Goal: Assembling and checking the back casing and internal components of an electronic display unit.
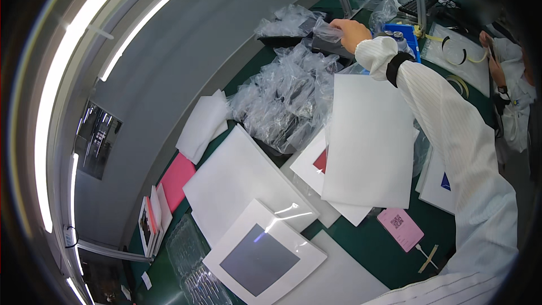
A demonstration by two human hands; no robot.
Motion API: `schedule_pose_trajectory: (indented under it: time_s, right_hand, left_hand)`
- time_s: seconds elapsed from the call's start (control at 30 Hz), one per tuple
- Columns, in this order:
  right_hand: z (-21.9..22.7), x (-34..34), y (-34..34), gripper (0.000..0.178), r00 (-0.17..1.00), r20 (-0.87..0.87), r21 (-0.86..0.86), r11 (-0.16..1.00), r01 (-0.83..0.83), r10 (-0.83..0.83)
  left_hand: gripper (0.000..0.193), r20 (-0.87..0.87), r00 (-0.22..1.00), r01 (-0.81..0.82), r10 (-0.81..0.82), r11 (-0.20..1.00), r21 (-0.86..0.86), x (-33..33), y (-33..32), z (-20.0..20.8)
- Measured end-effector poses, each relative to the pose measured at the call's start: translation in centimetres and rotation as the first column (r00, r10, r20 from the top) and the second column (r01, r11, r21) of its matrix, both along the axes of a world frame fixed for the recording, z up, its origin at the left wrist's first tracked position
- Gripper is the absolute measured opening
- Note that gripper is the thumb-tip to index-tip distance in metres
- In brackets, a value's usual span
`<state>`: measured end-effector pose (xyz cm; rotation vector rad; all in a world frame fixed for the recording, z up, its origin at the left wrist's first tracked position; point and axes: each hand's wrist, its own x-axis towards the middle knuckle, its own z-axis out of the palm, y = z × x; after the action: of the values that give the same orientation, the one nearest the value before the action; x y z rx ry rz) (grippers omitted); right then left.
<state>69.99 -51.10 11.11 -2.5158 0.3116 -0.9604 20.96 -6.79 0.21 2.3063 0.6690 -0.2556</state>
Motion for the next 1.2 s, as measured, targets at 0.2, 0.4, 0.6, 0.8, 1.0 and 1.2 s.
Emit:
schedule_pose_trajectory:
  time_s: [0.2,0.4,0.6,0.8,1.0,1.2]
  right_hand:
    - [-3.1,8.5,-1.1,0.037,0.942,-0.25,-0.248,0.925,-0.288,0.226]
    - [-7.7,14.6,-3.3,0.036,0.704,-0.627,-0.214,0.796,-0.566,0.332]
    - [-10.5,16.6,-3.4,0.04,0.709,-0.379,-0.492,0.52,-0.698,0.594]
    - [-10.3,15.8,-2.6,0.035,0.74,-0.629,-0.299,0.804,-0.514,0.239]
    - [-8.9,12.6,-0.8,0.033,0.91,-0.399,-0.24,0.945,-0.222,0.113]
    - [-6.8,3.2,12.7,0.019,0.605,-0.354,0.062,0.663,-0.746,0.713]
  left_hand:
    - [0.033,-0.055,0.998,0.024,-0.024,1.0,0.0,5.8,-1.6,2.2]
    - [0.033,-0.134,0.99,0.044,-0.036,0.997,0.057,8.3,-2.3,1.8]
    - [0.034,-0.194,0.981,0.047,-0.03,0.996,0.082,9.1,-2.0,1.5]
    - [0.035,-0.219,0.974,0.075,-0.056,0.994,0.08,7.8,-0.9,1.3]
    - [0.035,-0.227,0.965,0.141,-0.128,0.989,0.044,3.5,0.9,-0.2]
    - [0.04,-0.322,0.936,0.164,-0.139,0.985,0.051,-2.8,6.5,-5.9]
